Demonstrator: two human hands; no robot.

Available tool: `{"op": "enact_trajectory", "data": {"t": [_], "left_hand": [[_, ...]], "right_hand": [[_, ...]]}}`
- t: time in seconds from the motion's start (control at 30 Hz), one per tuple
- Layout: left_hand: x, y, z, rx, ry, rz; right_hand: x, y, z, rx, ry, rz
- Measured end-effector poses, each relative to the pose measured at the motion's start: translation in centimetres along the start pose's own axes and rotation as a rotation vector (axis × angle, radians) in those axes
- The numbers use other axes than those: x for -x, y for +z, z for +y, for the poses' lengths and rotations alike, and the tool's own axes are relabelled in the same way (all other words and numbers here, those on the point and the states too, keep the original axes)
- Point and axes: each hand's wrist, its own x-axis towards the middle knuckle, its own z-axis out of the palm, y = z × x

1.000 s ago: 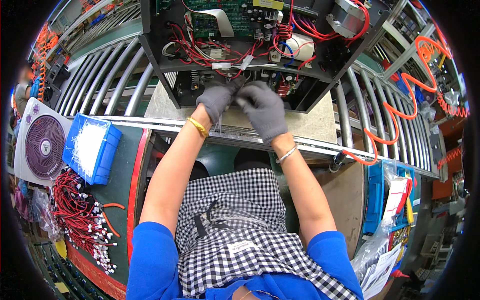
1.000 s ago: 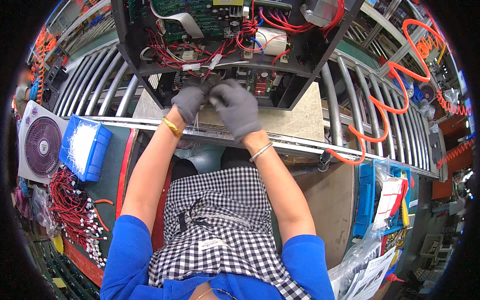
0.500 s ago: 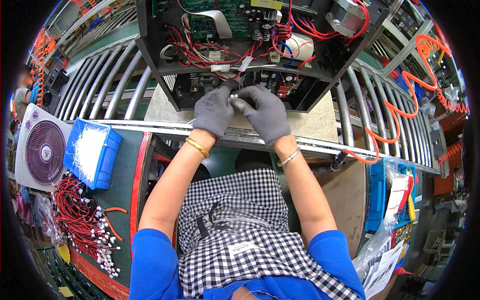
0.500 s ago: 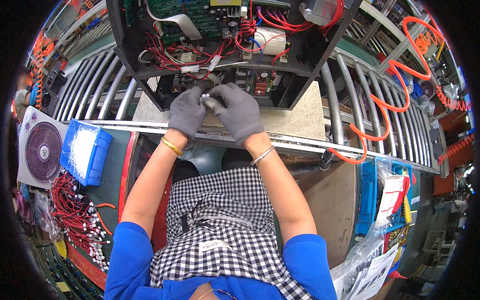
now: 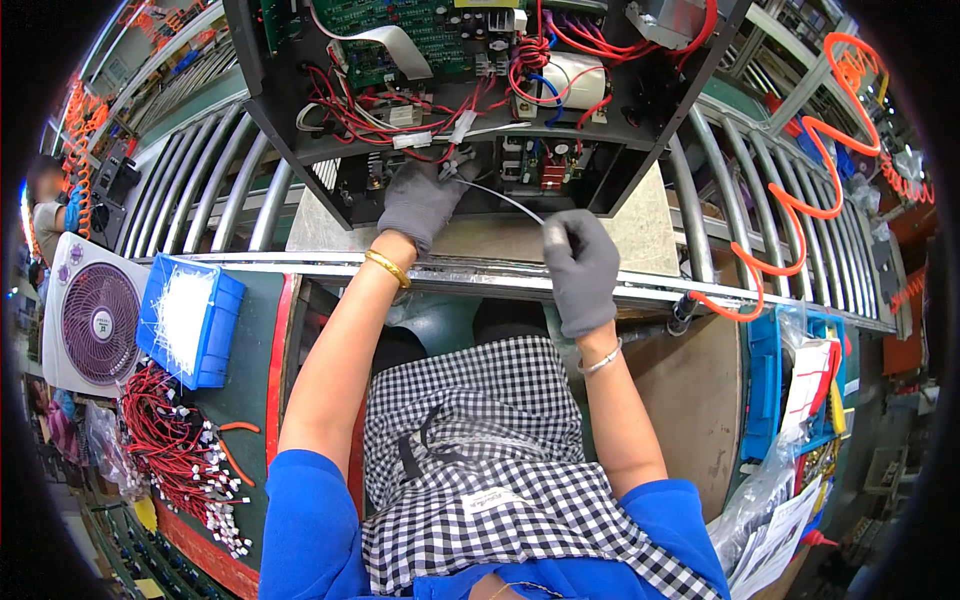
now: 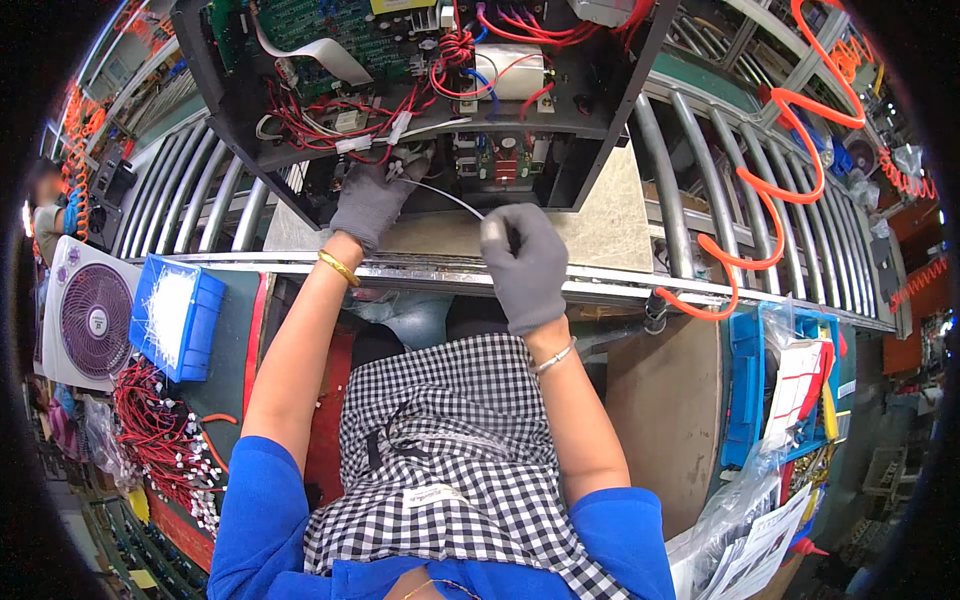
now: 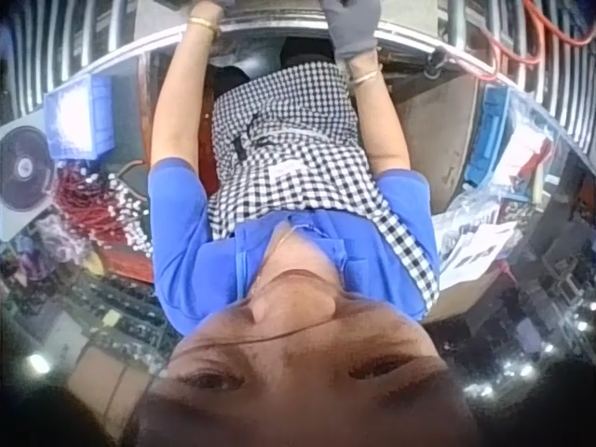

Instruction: The person assembles an electronic component by connecting wires and connectors to a circuit board, using a screwdriver to secure the connections.

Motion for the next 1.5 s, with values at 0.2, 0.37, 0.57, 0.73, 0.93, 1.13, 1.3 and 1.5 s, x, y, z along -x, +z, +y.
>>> {"op": "enact_trajectory", "data": {"t": [0.2, 0.37, 0.57, 0.73, 0.93, 1.13, 1.3, 1.5], "left_hand": [[-1.2, 2.0, -1.0, 0.122, 0.167, 0.185], [-1.7, 2.3, -0.6, -0.457, 0.331, 0.128], [-1.2, 1.0, 2.1, -0.159, -0.030, 0.061], [-2.0, 1.2, 0.3, -0.143, 0.031, 0.033], [-1.8, 0.1, 1.7, -0.271, 0.058, -0.040], [-1.6, -0.2, 1.7, -0.290, 0.122, -0.008], [-2.7, -0.3, 1.0, -0.413, 0.130, -0.266], [-1.5, -1.3, 0.6, -0.442, 0.235, -0.263]], "right_hand": [[1.9, 0.0, 0.1, 0.213, -0.294, 0.202], [1.9, 0.5, -0.1, 0.261, -0.371, 0.239], [2.0, 0.6, -0.6, 0.313, -0.390, 0.248], [1.5, 1.5, -0.5, 0.315, -0.393, 0.267], [0.7, 2.2, 0.2, 0.221, -0.350, 0.259], [0.2, 2.8, 0.3, 0.111, -0.253, 0.251], [-1.4, 3.8, 1.5, 0.123, -0.260, 0.256], [-1.7, 3.0, 1.1, 0.151, -0.263, 0.229]]}}
